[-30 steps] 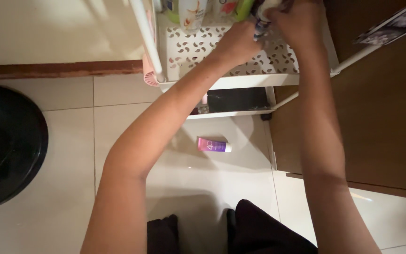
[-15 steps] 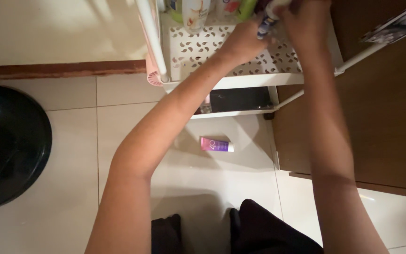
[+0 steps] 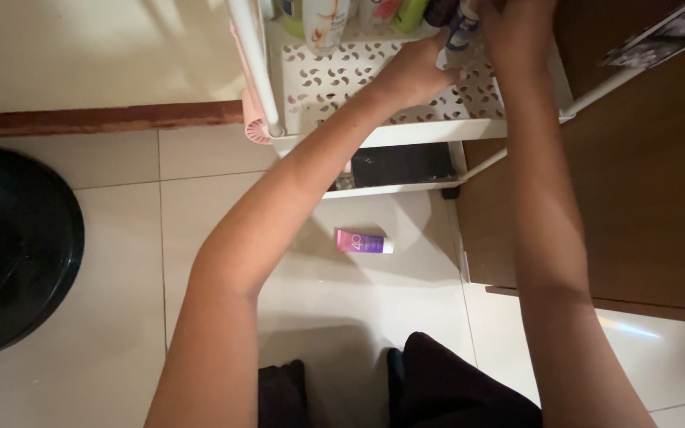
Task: The recorder is organizing various skincare and cosmetic bottles from the bed onto a three-tier rolling cart.
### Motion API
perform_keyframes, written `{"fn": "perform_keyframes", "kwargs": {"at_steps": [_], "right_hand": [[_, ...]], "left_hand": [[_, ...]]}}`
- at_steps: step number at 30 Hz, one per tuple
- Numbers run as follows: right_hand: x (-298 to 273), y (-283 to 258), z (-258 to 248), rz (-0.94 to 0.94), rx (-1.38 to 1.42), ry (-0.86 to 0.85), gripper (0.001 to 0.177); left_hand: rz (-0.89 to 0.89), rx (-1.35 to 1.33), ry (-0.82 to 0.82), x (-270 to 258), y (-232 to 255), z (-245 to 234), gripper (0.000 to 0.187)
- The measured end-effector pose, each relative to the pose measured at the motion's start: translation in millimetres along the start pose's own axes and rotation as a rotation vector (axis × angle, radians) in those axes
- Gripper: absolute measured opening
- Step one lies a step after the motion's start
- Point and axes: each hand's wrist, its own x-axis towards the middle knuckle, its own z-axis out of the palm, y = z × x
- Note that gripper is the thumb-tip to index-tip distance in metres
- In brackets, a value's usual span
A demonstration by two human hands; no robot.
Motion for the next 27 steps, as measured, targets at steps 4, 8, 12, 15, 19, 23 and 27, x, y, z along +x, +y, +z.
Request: {"fn": "perform_keyframes", "kwargs": {"at_steps": [4,8,12,15,19,23,27], "right_hand": [[-4,-21,-15,0.029,-0.032,-0.004,0.027],[-8,-100,-73,0.018,-0.086,-0.11,0.026],[-30,-204,-134,0.156,0.048,-0.761,0.011],[-80,-215,-98,0.158,0.11,-1.34,0.018],[-154,-218,-1,-0.035,-0.16,-1.554,0.038],[-292,-139,103,0.038,-0.139,-1.557,0.063],[-385,-99,146,-0.021,-0.226,-1.118,0.055]], "left_hand": [[-0.02,0.023,-0.038,-15,3,-14,0.08],[0.169,-0.033,-0.037,-63,24,-46,0.058],[0.244,-0.151,-0.242,-154,58,-81,0.028],[0.149,-0.127,-0.534,-205,42,-77,0.031],[-0.04,-0.077,-0.735,-242,-46,-12,0.049],[-0.167,-0.114,-0.747,-280,-145,70,0.084],[-0.317,-0.037,-0.673,-313,-243,143,0.101]]}}
